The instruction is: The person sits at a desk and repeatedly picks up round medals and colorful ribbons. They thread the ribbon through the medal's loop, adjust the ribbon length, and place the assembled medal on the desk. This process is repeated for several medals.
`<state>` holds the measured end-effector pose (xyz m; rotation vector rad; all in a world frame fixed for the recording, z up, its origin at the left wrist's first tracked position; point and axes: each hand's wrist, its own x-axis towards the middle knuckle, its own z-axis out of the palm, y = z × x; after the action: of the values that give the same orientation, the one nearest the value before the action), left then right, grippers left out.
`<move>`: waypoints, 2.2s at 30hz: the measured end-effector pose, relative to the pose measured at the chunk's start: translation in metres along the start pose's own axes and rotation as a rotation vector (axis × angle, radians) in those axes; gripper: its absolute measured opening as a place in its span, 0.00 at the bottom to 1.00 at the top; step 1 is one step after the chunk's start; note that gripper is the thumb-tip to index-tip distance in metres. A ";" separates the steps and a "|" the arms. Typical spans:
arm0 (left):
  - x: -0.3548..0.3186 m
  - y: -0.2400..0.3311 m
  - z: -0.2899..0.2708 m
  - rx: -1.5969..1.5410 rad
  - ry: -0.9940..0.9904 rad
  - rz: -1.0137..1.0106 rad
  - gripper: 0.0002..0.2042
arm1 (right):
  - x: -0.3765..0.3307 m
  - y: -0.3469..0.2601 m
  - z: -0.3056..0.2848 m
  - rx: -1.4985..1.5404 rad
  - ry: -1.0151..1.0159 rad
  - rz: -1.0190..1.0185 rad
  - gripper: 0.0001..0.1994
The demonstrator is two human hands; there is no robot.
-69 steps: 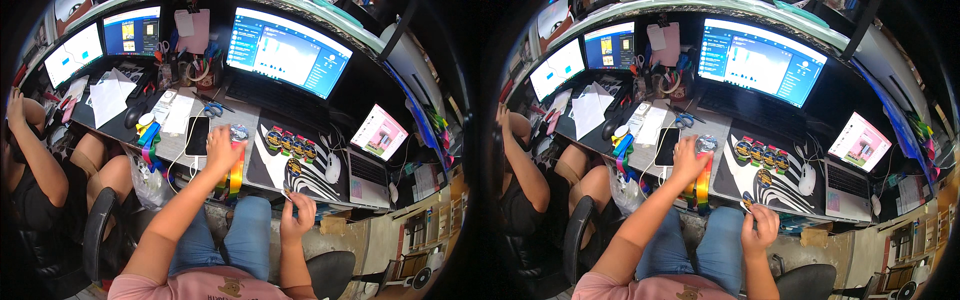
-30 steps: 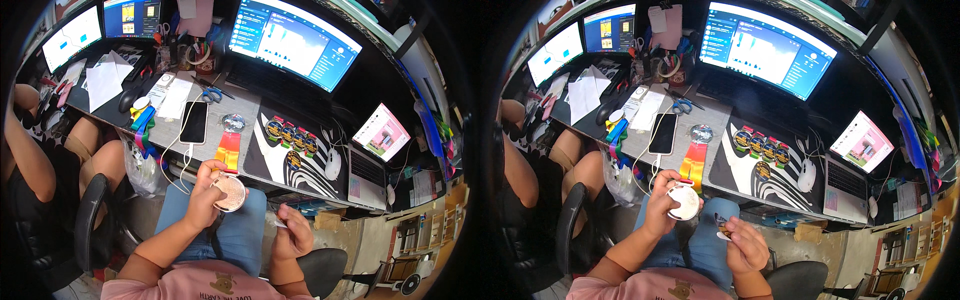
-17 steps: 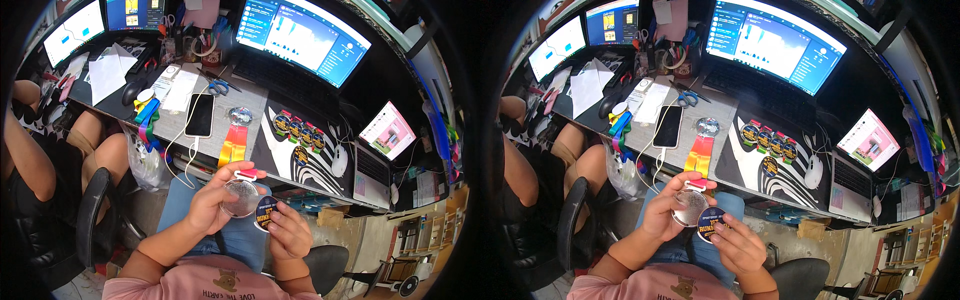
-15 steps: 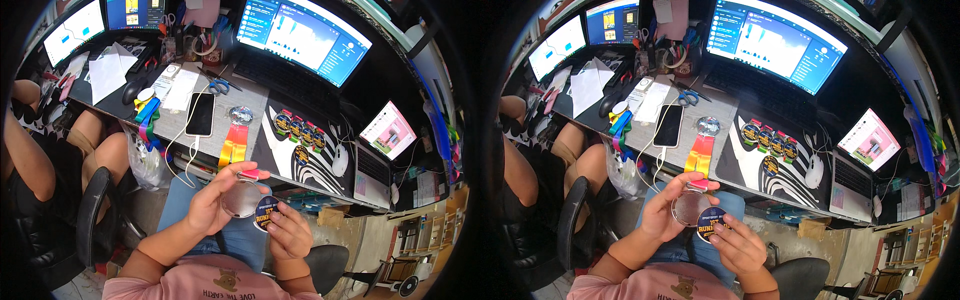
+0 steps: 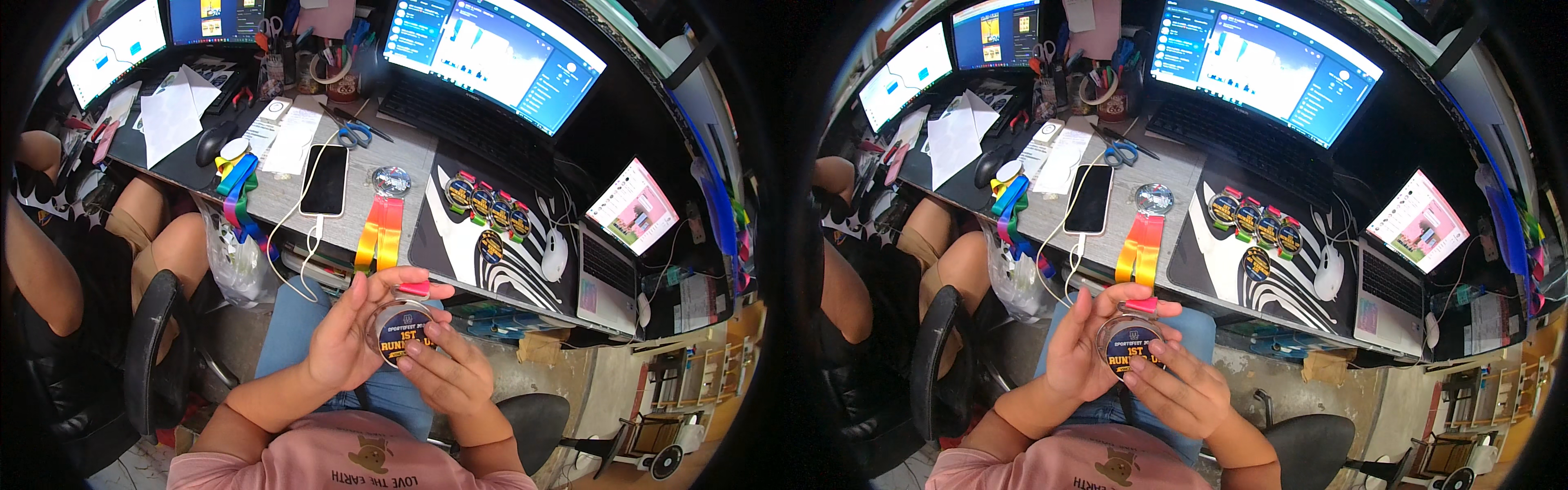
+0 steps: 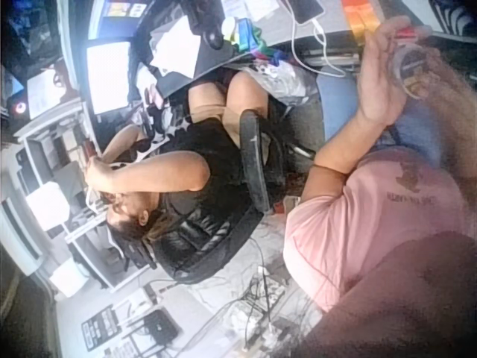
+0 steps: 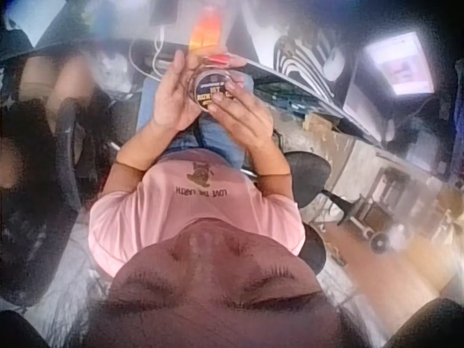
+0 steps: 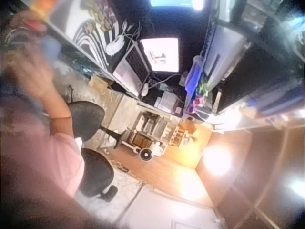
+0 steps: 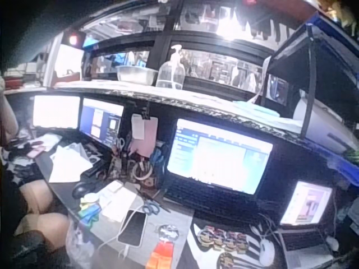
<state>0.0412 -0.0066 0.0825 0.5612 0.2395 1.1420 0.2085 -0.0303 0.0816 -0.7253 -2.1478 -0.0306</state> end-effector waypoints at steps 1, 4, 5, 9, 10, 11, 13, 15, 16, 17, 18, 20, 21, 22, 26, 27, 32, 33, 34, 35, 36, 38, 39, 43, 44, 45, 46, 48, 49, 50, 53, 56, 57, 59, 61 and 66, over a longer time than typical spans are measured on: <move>0.000 0.000 0.000 0.001 -0.002 0.001 0.32 | -0.001 0.001 0.001 -0.001 0.002 -0.004 0.09; -0.001 0.001 0.001 0.002 0.000 0.009 0.32 | -0.001 0.001 0.001 -0.002 -0.012 -0.010 0.10; -0.001 0.001 0.001 -0.001 0.003 0.012 0.32 | -0.001 0.002 0.002 0.004 -0.011 -0.021 0.11; -0.001 0.001 0.002 -0.006 0.005 0.019 0.31 | -0.004 0.005 0.004 0.008 -0.011 -0.049 0.13; -0.001 0.000 0.001 -0.008 0.002 0.023 0.31 | -0.003 0.004 0.004 0.004 -0.011 -0.052 0.13; -0.001 0.000 0.002 -0.009 0.000 0.027 0.31 | -0.003 0.004 0.004 0.000 -0.021 -0.052 0.13; -0.002 0.001 0.002 -0.009 0.000 0.033 0.31 | -0.002 0.003 0.003 -0.009 -0.042 -0.051 0.13; -0.002 0.001 0.002 -0.007 0.002 0.031 0.31 | -0.003 0.005 0.004 -0.001 -0.047 -0.056 0.13; -0.002 0.001 0.002 -0.011 -0.001 0.033 0.31 | -0.004 0.006 0.004 0.003 -0.050 -0.059 0.13; -0.002 0.001 0.002 -0.016 -0.004 0.035 0.31 | -0.004 0.006 0.004 -0.001 -0.049 -0.059 0.13; -0.002 0.001 0.002 -0.020 -0.007 0.037 0.31 | -0.004 0.006 0.004 -0.005 -0.048 -0.060 0.13; -0.001 0.001 0.002 -0.021 -0.003 0.034 0.31 | -0.003 0.005 0.004 -0.008 -0.049 -0.058 0.13; -0.001 0.002 0.002 -0.022 -0.001 0.033 0.31 | -0.003 0.005 0.004 -0.008 -0.050 -0.056 0.13; -0.001 0.002 0.003 -0.021 0.000 0.033 0.31 | -0.003 0.005 0.004 -0.007 -0.052 -0.054 0.13; -0.001 0.002 0.002 -0.014 0.000 0.036 0.31 | -0.003 0.005 0.005 -0.011 -0.044 -0.056 0.13; -0.001 0.002 0.002 -0.013 -0.001 0.038 0.31 | -0.003 0.005 0.006 -0.007 -0.049 -0.055 0.13; -0.002 0.002 0.002 -0.015 -0.003 0.034 0.31 | -0.002 0.005 0.006 -0.018 -0.060 -0.057 0.13; -0.002 0.003 0.002 -0.015 -0.004 0.035 0.31 | -0.002 0.005 0.005 -0.019 -0.062 -0.059 0.13; -0.002 0.002 0.002 -0.015 -0.006 0.038 0.31 | -0.002 0.005 0.005 -0.020 -0.065 -0.061 0.13; -0.002 0.002 0.001 -0.014 -0.008 0.041 0.31 | -0.002 0.005 0.005 -0.021 -0.063 -0.061 0.13; -0.002 0.002 0.001 -0.014 -0.010 0.044 0.31 | -0.001 0.005 0.006 -0.021 -0.062 -0.060 0.13; -0.002 0.002 0.001 -0.018 -0.008 0.041 0.31 | -0.002 0.005 0.006 -0.021 -0.063 -0.059 0.13; -0.002 0.002 0.001 -0.020 -0.008 0.040 0.31 | -0.002 0.005 0.006 -0.019 -0.066 -0.058 0.13; -0.002 0.002 0.001 -0.013 -0.006 0.036 0.30 | -0.001 0.004 0.006 -0.023 -0.065 -0.056 0.13; -0.002 0.002 0.002 -0.013 -0.003 0.032 0.30 | -0.001 0.004 0.006 -0.024 -0.065 -0.056 0.13; -0.002 0.002 0.002 -0.012 -0.001 0.028 0.30 | -0.002 0.004 0.006 -0.025 -0.065 -0.055 0.13; -0.002 0.002 0.001 -0.019 -0.006 0.032 0.30 | -0.002 0.004 0.006 -0.026 -0.065 -0.054 0.13; -0.002 0.000 0.000 -0.032 -0.015 0.041 0.30 | -0.002 0.004 0.006 -0.028 -0.059 -0.056 0.13; -0.002 0.000 0.000 -0.031 -0.016 0.040 0.30 | -0.001 0.004 0.006 -0.029 -0.056 -0.057 0.13; -0.002 0.000 0.000 -0.031 -0.017 0.039 0.30 | -0.002 0.004 0.006 -0.029 -0.056 -0.055 0.13; -0.002 0.001 0.000 -0.028 -0.020 0.039 0.30 | -0.002 0.004 0.006 -0.027 -0.056 -0.052 0.13; -0.003 0.002 0.000 -0.026 -0.017 0.038 0.30 | -0.002 0.004 0.007 -0.025 -0.056 -0.051 0.13; -0.003 0.002 0.001 -0.024 -0.015 0.037 0.30 | -0.002 0.004 0.007 -0.024 -0.057 -0.051 0.13; -0.003 0.002 0.001 -0.024 -0.011 0.031 0.30 | -0.003 0.004 0.007 -0.023 -0.059 -0.049 0.13; -0.002 0.002 0.001 -0.024 -0.012 0.027 0.29 | -0.003 0.004 0.007 -0.023 -0.061 -0.044 0.13; -0.003 0.002 0.001 -0.020 -0.026 0.030 0.28 | -0.002 0.004 0.007 -0.029 -0.052 -0.054 0.13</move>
<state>0.0387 -0.0089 0.0838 0.5630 0.1978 1.1643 0.2063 -0.0264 0.0742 -0.6914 -2.2209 -0.0728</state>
